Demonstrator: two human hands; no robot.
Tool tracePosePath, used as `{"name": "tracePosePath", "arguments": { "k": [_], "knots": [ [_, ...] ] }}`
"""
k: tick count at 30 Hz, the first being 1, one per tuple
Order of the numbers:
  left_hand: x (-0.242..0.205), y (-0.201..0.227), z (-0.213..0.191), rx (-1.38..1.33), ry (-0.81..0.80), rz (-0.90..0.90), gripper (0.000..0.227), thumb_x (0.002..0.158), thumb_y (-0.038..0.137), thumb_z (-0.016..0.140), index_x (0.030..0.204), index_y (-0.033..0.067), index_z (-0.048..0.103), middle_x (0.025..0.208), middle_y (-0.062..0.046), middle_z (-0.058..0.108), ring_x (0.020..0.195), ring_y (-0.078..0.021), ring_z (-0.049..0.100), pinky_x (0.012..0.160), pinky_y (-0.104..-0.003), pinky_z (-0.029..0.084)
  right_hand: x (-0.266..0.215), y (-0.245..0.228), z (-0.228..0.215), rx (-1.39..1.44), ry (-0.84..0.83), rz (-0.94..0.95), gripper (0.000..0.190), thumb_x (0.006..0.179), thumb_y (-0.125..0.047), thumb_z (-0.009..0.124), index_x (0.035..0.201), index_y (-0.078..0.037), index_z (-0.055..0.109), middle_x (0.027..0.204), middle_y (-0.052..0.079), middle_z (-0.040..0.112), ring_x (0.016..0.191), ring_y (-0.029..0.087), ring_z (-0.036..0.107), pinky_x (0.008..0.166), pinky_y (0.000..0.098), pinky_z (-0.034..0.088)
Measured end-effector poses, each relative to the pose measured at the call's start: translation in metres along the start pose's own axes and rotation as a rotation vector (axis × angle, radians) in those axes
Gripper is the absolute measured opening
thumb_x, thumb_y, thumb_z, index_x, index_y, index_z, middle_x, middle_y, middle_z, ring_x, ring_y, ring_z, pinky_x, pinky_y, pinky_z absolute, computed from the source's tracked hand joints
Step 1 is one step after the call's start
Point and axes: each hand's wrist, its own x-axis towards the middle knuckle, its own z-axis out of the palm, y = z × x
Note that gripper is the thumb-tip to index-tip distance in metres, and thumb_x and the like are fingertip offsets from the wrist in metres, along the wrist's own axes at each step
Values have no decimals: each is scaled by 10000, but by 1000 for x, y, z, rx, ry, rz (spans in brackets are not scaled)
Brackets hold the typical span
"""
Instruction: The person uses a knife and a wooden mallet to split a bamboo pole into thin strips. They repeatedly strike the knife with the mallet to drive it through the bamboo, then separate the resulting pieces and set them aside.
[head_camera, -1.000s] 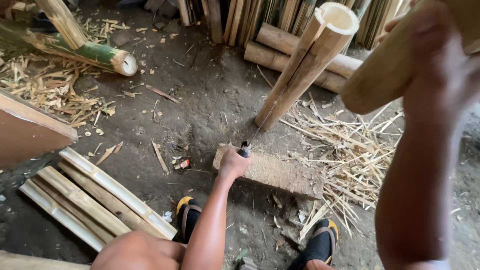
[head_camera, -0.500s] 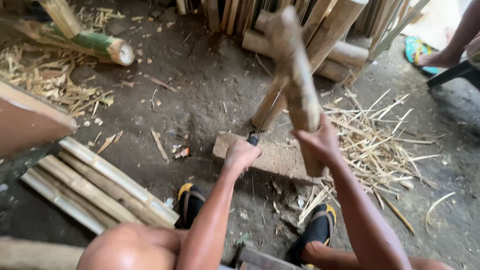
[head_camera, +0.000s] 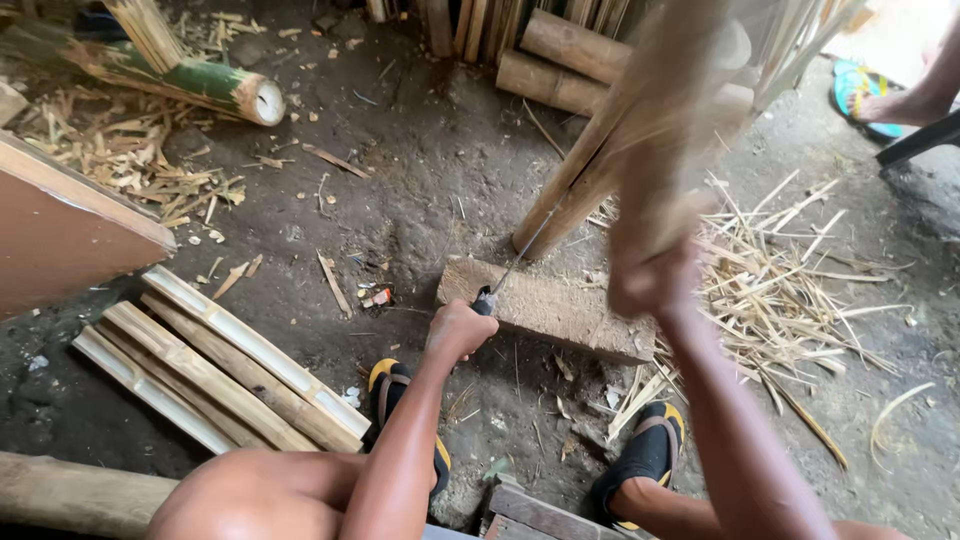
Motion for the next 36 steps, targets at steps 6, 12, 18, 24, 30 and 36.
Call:
{"name": "tracePosePath", "arguments": {
  "k": [6, 12, 18, 24, 30, 36],
  "knots": [
    [16, -27, 8, -94, 59, -9, 291, 680, 210, 669, 899, 20, 700, 792, -230, 743, 675, -337, 766, 673, -413, 607, -20, 45, 53, 32, -210, 155, 998, 716, -318, 837, 1532, -81, 312, 1189, 276, 669, 923, 371, 745, 797, 494, 663],
    [23, -38, 10, -76, -11, -52, 326, 684, 255, 700, 812, -43, 733, 779, -214, 757, 684, -317, 762, 674, -393, 598, -40, 29, 26, 132, 116, -189, 1030, 675, -302, 898, 1499, -78, 322, 1266, 274, 610, 1057, 344, 672, 819, 511, 613],
    [31, -42, 12, -49, 13, -35, 300, 693, 228, 679, 797, -48, 735, 751, -228, 733, 668, -322, 759, 673, -397, 610, -18, 52, 44, 205, 132, -388, 949, 851, -280, 842, 1530, -53, 219, 1226, 306, 598, 932, 327, 680, 761, 458, 628],
    [31, -49, 26, -30, 31, -31, 311, 712, 271, 699, 762, -32, 740, 717, -203, 732, 653, -299, 751, 673, -385, 596, -25, 76, 61, -22, -225, 163, 1004, 706, -352, 837, 1518, -80, 312, 1201, 259, 672, 862, 332, 747, 676, 444, 661],
    [37, -59, 34, -23, -57, -59, 343, 708, 278, 715, 750, -62, 709, 677, -179, 728, 585, -280, 737, 601, -375, 603, -65, 135, 107, 215, 412, -223, 1029, 770, -433, 861, 1496, -14, 265, 1260, 256, 559, 1115, 352, 632, 899, 530, 578],
    [27, -56, 55, -71, 1, -31, 309, 703, 294, 722, 789, -2, 731, 668, -163, 722, 581, -271, 730, 614, -383, 588, -34, 180, 135, 144, 528, 56, 1019, 823, -443, 872, 1453, 127, 310, 1241, 313, 563, 1079, 428, 632, 853, 539, 571]
  ]
}}
